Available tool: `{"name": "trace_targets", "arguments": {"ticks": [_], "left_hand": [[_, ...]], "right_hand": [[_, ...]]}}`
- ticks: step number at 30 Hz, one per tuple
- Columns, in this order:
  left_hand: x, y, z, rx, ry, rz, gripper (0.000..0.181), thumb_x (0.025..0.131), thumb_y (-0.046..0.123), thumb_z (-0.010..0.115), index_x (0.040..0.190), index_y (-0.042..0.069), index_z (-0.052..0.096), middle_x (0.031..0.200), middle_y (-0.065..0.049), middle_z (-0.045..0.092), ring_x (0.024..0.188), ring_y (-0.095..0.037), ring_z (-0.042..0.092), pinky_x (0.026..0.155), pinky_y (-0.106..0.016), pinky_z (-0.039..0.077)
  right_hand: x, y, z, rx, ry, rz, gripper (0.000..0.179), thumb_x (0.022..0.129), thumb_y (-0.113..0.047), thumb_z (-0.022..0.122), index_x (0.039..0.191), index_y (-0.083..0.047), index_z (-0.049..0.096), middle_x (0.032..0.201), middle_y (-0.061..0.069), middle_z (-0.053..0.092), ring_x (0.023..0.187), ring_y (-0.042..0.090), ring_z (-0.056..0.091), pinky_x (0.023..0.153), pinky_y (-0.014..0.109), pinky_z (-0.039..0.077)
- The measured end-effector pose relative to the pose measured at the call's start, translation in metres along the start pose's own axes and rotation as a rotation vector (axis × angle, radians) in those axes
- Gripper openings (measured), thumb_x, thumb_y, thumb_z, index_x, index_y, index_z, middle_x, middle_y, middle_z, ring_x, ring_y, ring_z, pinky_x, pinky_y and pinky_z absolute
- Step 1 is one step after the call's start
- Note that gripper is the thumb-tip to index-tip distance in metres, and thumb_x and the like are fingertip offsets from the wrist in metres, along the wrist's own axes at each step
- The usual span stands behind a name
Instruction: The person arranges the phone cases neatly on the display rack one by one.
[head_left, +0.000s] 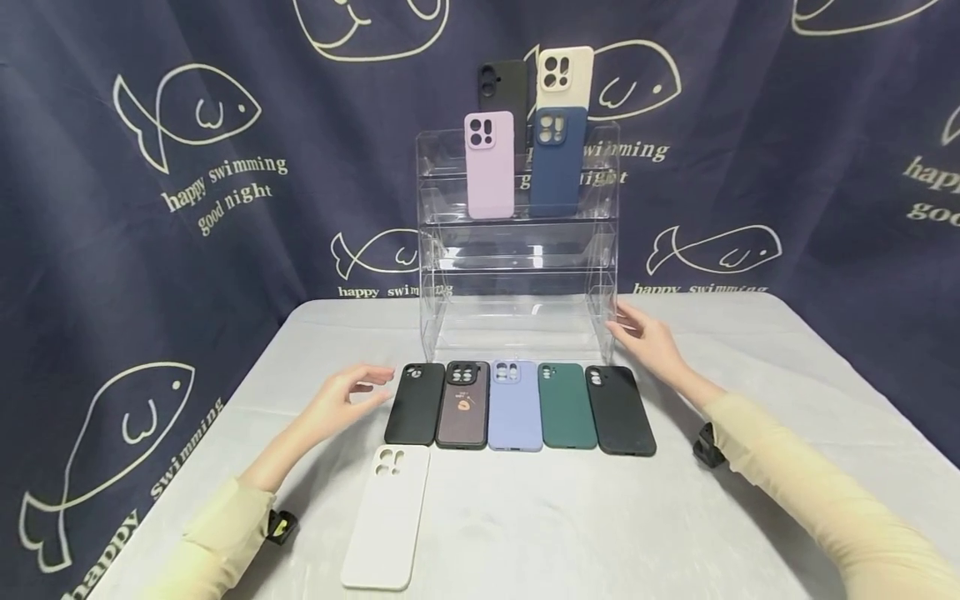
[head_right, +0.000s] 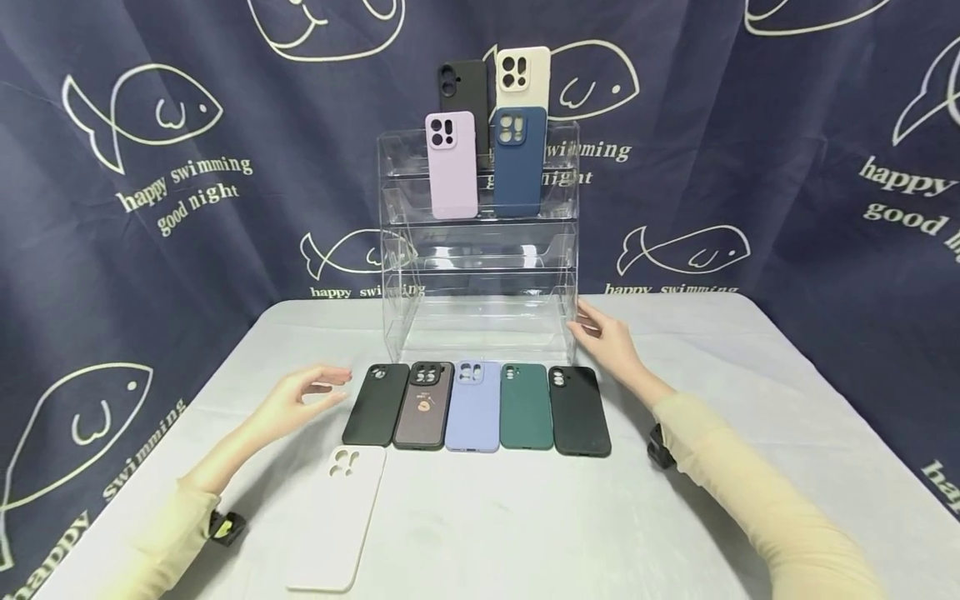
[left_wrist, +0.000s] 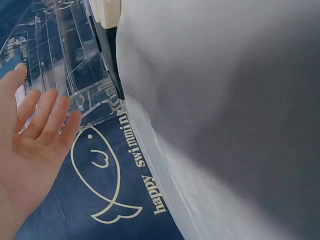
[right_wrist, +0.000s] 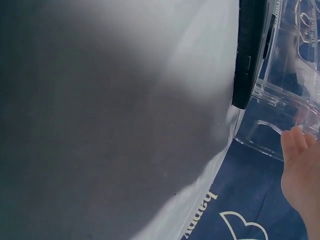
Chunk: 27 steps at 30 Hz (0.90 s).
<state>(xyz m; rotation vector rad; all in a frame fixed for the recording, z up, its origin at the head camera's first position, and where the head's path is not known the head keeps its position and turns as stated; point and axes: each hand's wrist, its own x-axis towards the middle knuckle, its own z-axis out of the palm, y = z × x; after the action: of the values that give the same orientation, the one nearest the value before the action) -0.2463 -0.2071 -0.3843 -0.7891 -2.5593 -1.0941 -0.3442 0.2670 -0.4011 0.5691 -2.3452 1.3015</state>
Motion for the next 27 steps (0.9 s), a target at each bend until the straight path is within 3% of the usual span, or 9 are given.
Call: {"name": "trace_targets", "arguments": {"ticks": [5, 10, 19, 21, 23, 27], "left_hand": [[-0.013, 0.002, -0.005, 0.003, -0.047, -0.020, 0.029, 0.083, 0.006, 0.069, 0.111, -0.003, 0.063, 0.110, -0.014, 0.067, 0.096, -0.028, 0.064, 0.083, -0.045, 0.056], [-0.025, -0.004, -0.004, 0.025, -0.079, -0.028, 0.028, 0.085, 0.010, 0.069, 0.110, -0.001, 0.064, 0.109, -0.014, 0.068, 0.093, -0.026, 0.065, 0.080, -0.040, 0.058], [-0.036, -0.003, 0.000, 0.061, -0.128, -0.001, 0.025, 0.083, 0.014, 0.071, 0.105, 0.003, 0.066, 0.105, -0.009, 0.068, 0.089, -0.022, 0.066, 0.076, -0.031, 0.058], [-0.037, -0.004, 0.001, 0.066, -0.153, 0.007, 0.022, 0.082, 0.015, 0.072, 0.101, 0.005, 0.067, 0.098, -0.006, 0.068, 0.084, -0.017, 0.065, 0.072, -0.027, 0.058], [-0.037, -0.005, 0.002, 0.070, -0.180, 0.017, 0.018, 0.081, 0.016, 0.073, 0.095, 0.007, 0.067, 0.090, -0.002, 0.068, 0.079, -0.011, 0.063, 0.068, -0.024, 0.057], [-0.039, -0.008, 0.003, 0.087, -0.237, 0.004, 0.015, 0.079, 0.022, 0.075, 0.088, 0.013, 0.066, 0.080, 0.009, 0.065, 0.073, -0.001, 0.057, 0.064, -0.020, 0.054]], "right_hand": [[-0.002, -0.021, -0.004, -0.007, 0.013, -0.009, 0.045, 0.086, 0.005, 0.060, 0.126, 0.018, 0.046, 0.123, 0.036, 0.051, 0.101, 0.050, 0.057, 0.081, 0.004, 0.047], [-0.002, -0.025, -0.005, -0.006, 0.008, -0.010, 0.045, 0.087, 0.005, 0.060, 0.127, 0.018, 0.045, 0.123, 0.037, 0.051, 0.102, 0.050, 0.057, 0.081, 0.002, 0.046], [0.004, 0.008, 0.001, 0.016, -0.001, 0.004, 0.048, 0.089, -0.002, 0.062, 0.131, 0.011, 0.045, 0.127, 0.031, 0.051, 0.104, 0.044, 0.058, 0.079, -0.002, 0.044], [0.004, 0.013, 0.002, 0.007, -0.002, 0.007, 0.048, 0.089, -0.006, 0.062, 0.132, 0.009, 0.046, 0.127, 0.030, 0.052, 0.104, 0.034, 0.063, 0.079, -0.001, 0.045], [0.005, 0.015, 0.002, 0.019, -0.003, 0.005, 0.049, 0.089, -0.008, 0.063, 0.132, 0.008, 0.046, 0.128, 0.029, 0.052, 0.101, 0.014, 0.066, 0.080, 0.000, 0.045], [0.004, 0.018, 0.002, 0.048, 0.002, -0.009, 0.050, 0.089, -0.008, 0.063, 0.132, 0.009, 0.046, 0.124, 0.031, 0.054, 0.093, -0.019, 0.052, 0.080, 0.000, 0.045]]}}
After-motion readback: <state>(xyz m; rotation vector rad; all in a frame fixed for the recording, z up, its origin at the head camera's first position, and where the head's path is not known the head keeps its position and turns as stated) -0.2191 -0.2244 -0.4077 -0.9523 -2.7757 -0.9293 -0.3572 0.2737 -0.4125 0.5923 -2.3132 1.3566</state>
